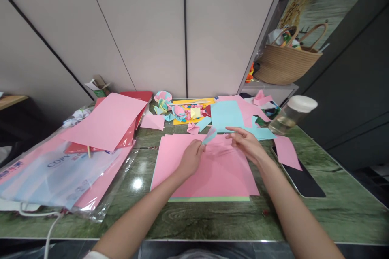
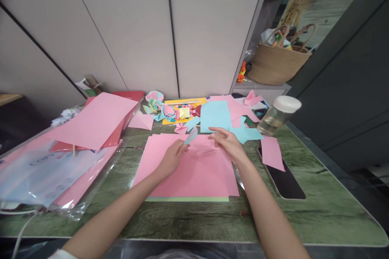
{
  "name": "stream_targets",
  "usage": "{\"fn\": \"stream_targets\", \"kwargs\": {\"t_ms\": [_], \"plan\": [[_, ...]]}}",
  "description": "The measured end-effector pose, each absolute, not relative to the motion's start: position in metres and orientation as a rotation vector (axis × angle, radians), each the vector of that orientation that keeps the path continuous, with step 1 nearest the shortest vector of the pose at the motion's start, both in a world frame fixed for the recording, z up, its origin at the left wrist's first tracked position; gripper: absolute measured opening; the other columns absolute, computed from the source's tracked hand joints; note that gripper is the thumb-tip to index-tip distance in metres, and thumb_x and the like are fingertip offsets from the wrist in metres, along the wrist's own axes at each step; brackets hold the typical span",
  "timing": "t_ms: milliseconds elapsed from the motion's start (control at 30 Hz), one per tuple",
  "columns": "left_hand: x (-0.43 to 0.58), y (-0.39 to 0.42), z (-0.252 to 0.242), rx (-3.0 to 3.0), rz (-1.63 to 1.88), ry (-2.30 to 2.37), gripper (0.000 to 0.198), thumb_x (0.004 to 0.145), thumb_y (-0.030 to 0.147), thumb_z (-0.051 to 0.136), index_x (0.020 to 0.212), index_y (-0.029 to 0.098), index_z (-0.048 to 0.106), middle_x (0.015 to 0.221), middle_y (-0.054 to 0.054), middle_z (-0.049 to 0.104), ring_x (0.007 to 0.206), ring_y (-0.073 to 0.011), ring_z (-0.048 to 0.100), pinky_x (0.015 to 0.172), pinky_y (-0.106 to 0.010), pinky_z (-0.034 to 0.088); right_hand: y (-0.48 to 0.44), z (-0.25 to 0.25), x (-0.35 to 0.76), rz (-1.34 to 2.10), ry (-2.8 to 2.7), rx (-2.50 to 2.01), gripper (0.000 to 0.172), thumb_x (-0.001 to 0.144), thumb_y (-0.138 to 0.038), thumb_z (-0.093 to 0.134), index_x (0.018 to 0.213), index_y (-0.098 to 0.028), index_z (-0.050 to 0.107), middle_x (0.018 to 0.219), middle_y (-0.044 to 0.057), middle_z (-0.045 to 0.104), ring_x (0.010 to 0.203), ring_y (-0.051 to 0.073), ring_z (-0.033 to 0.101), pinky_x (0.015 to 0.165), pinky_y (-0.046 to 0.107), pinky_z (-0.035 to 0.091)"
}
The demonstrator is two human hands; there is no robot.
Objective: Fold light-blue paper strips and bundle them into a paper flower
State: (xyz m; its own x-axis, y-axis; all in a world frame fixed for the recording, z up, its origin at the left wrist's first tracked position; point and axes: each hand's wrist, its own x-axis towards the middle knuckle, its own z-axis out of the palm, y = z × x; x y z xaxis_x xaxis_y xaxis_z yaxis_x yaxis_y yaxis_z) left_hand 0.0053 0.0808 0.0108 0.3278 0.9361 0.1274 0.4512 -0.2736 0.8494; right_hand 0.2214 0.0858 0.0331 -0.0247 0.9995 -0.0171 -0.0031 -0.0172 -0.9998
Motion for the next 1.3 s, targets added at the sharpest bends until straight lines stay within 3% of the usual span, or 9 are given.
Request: {"fn": "stream_targets", "kwargs": {"t_ms": [67, 133, 333, 633, 833, 1133, 1233, 1300], "plan": [[0.002, 0.080, 0.015, 2.122, 0.817, 1.385, 0.026, 0.086, 0.029, 0.028, 0.081, 0.019, 0.051, 0.094, -0.005, 0.052, 0.083, -0.0165, 0.052, 0.074, -0.030, 0.039, 0.084, 0.034, 0.216, 1.162, -1.344, -1.239, 0.043, 0.067, -0.038, 0.064, 0.106, -0.020, 0.057, 0.091, 0.007, 0.064, 0.078, 0.015, 0.058, 0.067, 0.028, 0.044], [0.000, 0.082, 0.017, 2.304, 0.740, 1.473, 0.024, 0.086, 0.027, 0.029, 0.085, 0.019, 0.051, 0.097, -0.006, 0.050, 0.083, -0.0169, 0.050, 0.071, -0.029, 0.037, 0.082, 0.036, 0.211, 1.110, -1.487, -1.246, 0.048, 0.066, -0.036, 0.065, 0.110, -0.023, 0.054, 0.106, 0.007, 0.060, 0.095, 0.019, 0.055, 0.078, 0.032, 0.042], [0.001, 0.085, 0.004, 2.496, 0.551, 1.415, 0.023, 0.087, 0.023, 0.027, 0.090, 0.018, 0.050, 0.092, -0.006, 0.051, 0.084, -0.0184, 0.047, 0.067, -0.029, 0.035, 0.081, 0.032, 0.200, 1.013, -1.676, -1.293, 0.059, 0.064, -0.032, 0.066, 0.118, -0.027, 0.045, 0.121, 0.007, 0.050, 0.114, 0.022, 0.044, 0.090, 0.038, 0.035], [0.005, 0.084, 0.000, 2.550, 0.623, 1.182, 0.021, 0.086, 0.021, 0.033, 0.084, 0.017, 0.053, 0.086, -0.008, 0.054, 0.084, -0.0212, 0.045, 0.072, -0.032, 0.031, 0.078, 0.033, 0.201, 1.234, -1.673, -1.152, 0.051, 0.065, -0.030, 0.067, 0.112, -0.021, 0.047, 0.113, 0.009, 0.055, 0.104, 0.022, 0.050, 0.086, 0.038, 0.039], [0.003, 0.080, 0.002, 2.335, 0.745, 1.059, 0.019, 0.083, 0.025, 0.038, 0.075, 0.019, 0.054, 0.066, -0.003, 0.053, 0.065, -0.0183, 0.046, 0.065, -0.027, 0.029, 0.074, 0.042, 0.201, 1.342, -1.757, -1.020, 0.044, 0.064, -0.029, 0.069, 0.103, -0.018, 0.052, 0.107, 0.008, 0.057, 0.101, 0.021, 0.052, 0.086, 0.038, 0.040], [0.008, 0.068, 0.010, 1.976, 0.776, 0.998, 0.023, 0.083, 0.032, 0.038, 0.086, 0.021, 0.058, 0.069, -0.001, 0.059, 0.059, -0.0165, 0.050, 0.059, -0.024, 0.032, 0.066, 0.033, 0.180, 1.350, -1.832, -1.035, 0.044, 0.067, -0.034, 0.065, 0.107, -0.020, 0.053, 0.114, 0.007, 0.053, 0.102, 0.021, 0.050, 0.090, 0.037, 0.038], [0.009, 0.066, 0.020, 1.748, 0.761, 0.857, 0.026, 0.084, 0.034, 0.034, 0.087, 0.021, 0.056, 0.072, -0.001, 0.057, 0.058, -0.0136, 0.048, 0.056, -0.023, 0.034, 0.064, 0.033, 0.176, 1.323, -1.935, -1.102, 0.032, 0.073, -0.038, 0.058, 0.099, -0.019, 0.057, 0.099, 0.006, 0.060, 0.091, 0.020, 0.054, 0.084, 0.035, 0.040], [0.008, 0.067, 0.023, 1.608, 0.750, 0.789, 0.028, 0.083, 0.038, 0.036, 0.077, 0.018, 0.054, 0.061, 0.001, 0.049, 0.054, -0.0112, 0.042, 0.051, -0.021, 0.032, 0.065, 0.035, 0.177, 1.327, -1.951, -1.111, 0.027, 0.077, -0.040, 0.052, 0.091, -0.017, 0.059, 0.090, 0.005, 0.062, 0.084, 0.019, 0.055, 0.078, 0.033, 0.041]]}}
